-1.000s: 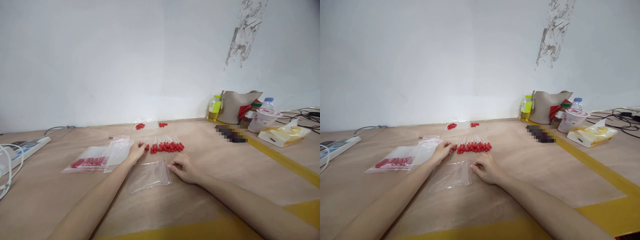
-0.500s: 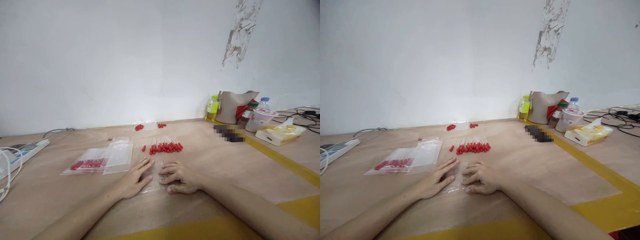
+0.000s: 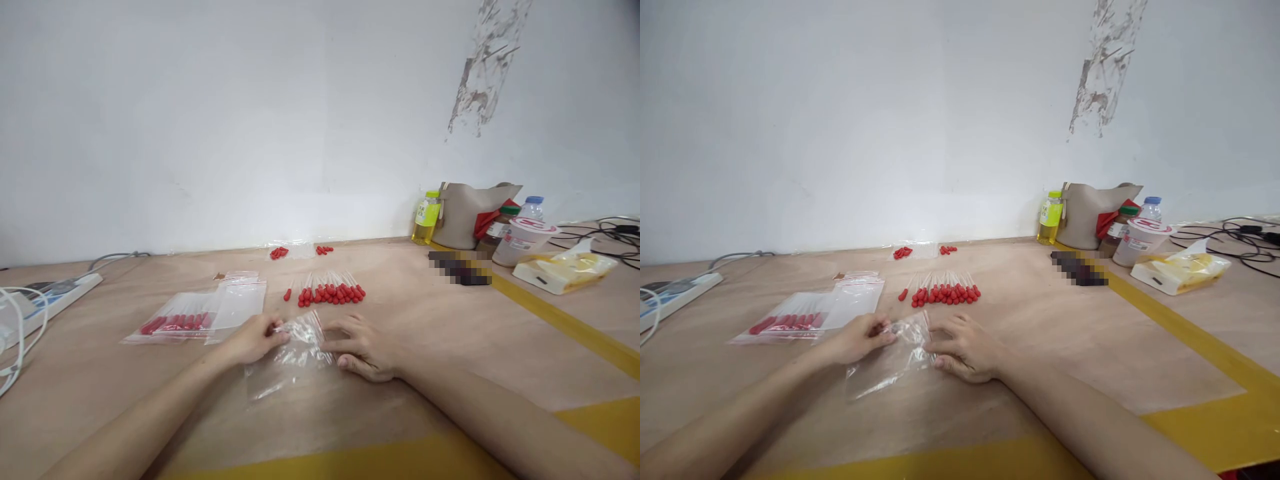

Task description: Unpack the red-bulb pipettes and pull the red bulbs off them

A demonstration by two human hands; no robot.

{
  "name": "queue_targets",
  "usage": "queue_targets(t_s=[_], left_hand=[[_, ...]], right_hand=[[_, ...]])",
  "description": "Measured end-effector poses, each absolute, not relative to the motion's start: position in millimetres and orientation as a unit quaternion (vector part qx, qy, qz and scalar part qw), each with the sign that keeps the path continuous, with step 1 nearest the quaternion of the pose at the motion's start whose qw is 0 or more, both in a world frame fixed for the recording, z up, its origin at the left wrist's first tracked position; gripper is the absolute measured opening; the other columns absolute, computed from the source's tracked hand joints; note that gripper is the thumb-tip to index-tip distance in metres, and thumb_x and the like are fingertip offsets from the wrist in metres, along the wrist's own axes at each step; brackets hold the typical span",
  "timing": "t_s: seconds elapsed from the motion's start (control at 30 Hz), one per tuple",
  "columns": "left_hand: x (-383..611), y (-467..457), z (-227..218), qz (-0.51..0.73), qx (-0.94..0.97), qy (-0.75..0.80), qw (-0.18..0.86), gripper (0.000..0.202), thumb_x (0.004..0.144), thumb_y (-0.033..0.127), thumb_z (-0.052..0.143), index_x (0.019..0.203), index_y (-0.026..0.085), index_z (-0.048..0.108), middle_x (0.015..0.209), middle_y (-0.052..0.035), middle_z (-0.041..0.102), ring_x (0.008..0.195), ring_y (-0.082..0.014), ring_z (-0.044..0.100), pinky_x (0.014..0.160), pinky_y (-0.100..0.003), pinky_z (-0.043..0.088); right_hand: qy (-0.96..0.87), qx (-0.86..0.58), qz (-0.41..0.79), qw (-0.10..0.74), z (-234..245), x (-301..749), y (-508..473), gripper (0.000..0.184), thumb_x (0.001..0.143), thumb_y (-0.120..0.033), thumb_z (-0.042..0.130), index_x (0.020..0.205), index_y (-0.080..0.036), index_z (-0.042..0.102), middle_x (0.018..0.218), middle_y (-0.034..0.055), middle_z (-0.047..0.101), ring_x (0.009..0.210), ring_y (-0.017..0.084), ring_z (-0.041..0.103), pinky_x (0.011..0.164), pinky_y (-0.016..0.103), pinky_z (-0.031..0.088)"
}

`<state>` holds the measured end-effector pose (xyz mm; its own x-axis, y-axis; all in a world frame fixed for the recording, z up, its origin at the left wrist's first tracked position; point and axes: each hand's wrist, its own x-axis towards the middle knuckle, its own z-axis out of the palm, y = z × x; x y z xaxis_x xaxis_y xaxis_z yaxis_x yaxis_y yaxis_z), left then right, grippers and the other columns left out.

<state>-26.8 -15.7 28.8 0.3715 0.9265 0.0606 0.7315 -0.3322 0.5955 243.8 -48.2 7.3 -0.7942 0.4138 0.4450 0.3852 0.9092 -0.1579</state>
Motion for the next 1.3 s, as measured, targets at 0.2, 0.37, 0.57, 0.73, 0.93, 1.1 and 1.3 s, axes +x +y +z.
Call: queue_targets(t_s=[0.2,0.37,0.57,0.73,0.93,1.1,1.3], left_hand=[[-101.3,23.2,40.4,0.288,0.606,0.740,0.057,0.020,0.073,0.036,0.049,0.083,0.018,0.053,0.075,-0.0033,0.061,0.065,-0.0187,0.057,0.053,-0.024,0.038],[-117.8,32.9,40.7,0.231,0.546,0.805,0.001,0.034,0.072,0.022,0.048,0.105,0.015,0.044,0.078,-0.0076,0.061,0.076,-0.0261,0.060,0.060,-0.030,0.042],[-110.3,24.4,40.1,0.170,0.554,0.812,-0.074,0.036,0.073,0.017,0.045,0.108,0.008,0.044,0.101,-0.0221,0.056,0.093,-0.0331,0.056,0.071,-0.037,0.042],[-147.3,26.8,52.3,0.122,0.476,0.866,-0.089,0.041,0.079,0.038,0.041,0.104,0.007,0.048,0.117,-0.0264,0.046,0.110,-0.0401,0.042,0.078,-0.044,0.038],[-186.4,26.0,61.7,0.075,0.499,0.863,0.033,0.031,0.069,0.047,0.057,0.071,0.016,0.058,0.064,-0.0024,0.061,0.067,-0.0200,0.057,0.059,-0.024,0.039],[-183.3,22.3,64.2,0.088,0.502,0.860,0.020,0.022,0.074,0.035,0.055,0.061,0.017,0.053,0.060,-0.0020,0.058,0.067,-0.0198,0.057,0.058,-0.023,0.037],[-159.4,2.4,87.8,0.300,0.437,0.836,-0.143,0.027,0.083,0.027,0.040,0.106,0.013,0.040,0.087,-0.0079,0.058,0.077,-0.0208,0.056,0.063,-0.028,0.041]], right_hand=[[-0.930,-0.235,-0.035,0.281,5.0,246.6,-42.6,0.032,0.089,-0.033,0.034,0.102,-0.021,0.061,0.105,0.0091,0.056,0.096,0.019,0.049,0.089,0.041,0.030],[-0.932,-0.239,-0.036,0.270,3.3,245.5,-41.7,0.030,0.089,-0.031,0.034,0.093,-0.021,0.062,0.101,0.0064,0.057,0.092,0.017,0.050,0.090,0.042,0.028],[-0.930,-0.243,-0.032,0.274,2.7,245.4,-39.9,0.030,0.089,-0.030,0.034,0.087,-0.020,0.063,0.099,0.0065,0.058,0.092,0.017,0.050,0.090,0.041,0.029],[-0.929,-0.245,-0.030,0.277,1.6,245.0,-39.6,0.030,0.089,-0.030,0.034,0.085,-0.020,0.062,0.097,0.0065,0.058,0.089,0.016,0.051,0.089,0.041,0.030],[-0.927,-0.250,-0.037,0.276,0.9,244.6,-39.6,0.030,0.089,-0.030,0.036,0.080,-0.019,0.063,0.096,0.0066,0.059,0.088,0.016,0.052,0.088,0.041,0.031],[-0.926,-0.257,-0.037,0.276,0.5,245.3,-38.8,0.028,0.088,-0.030,0.038,0.080,-0.019,0.063,0.096,0.0057,0.059,0.088,0.015,0.052,0.087,0.040,0.031],[-0.902,-0.276,0.001,0.331,0.5,240.5,-40.9,0.023,0.084,-0.031,0.046,0.076,-0.019,0.063,0.091,0.0068,0.060,0.085,0.017,0.053,0.083,0.040,0.035]])
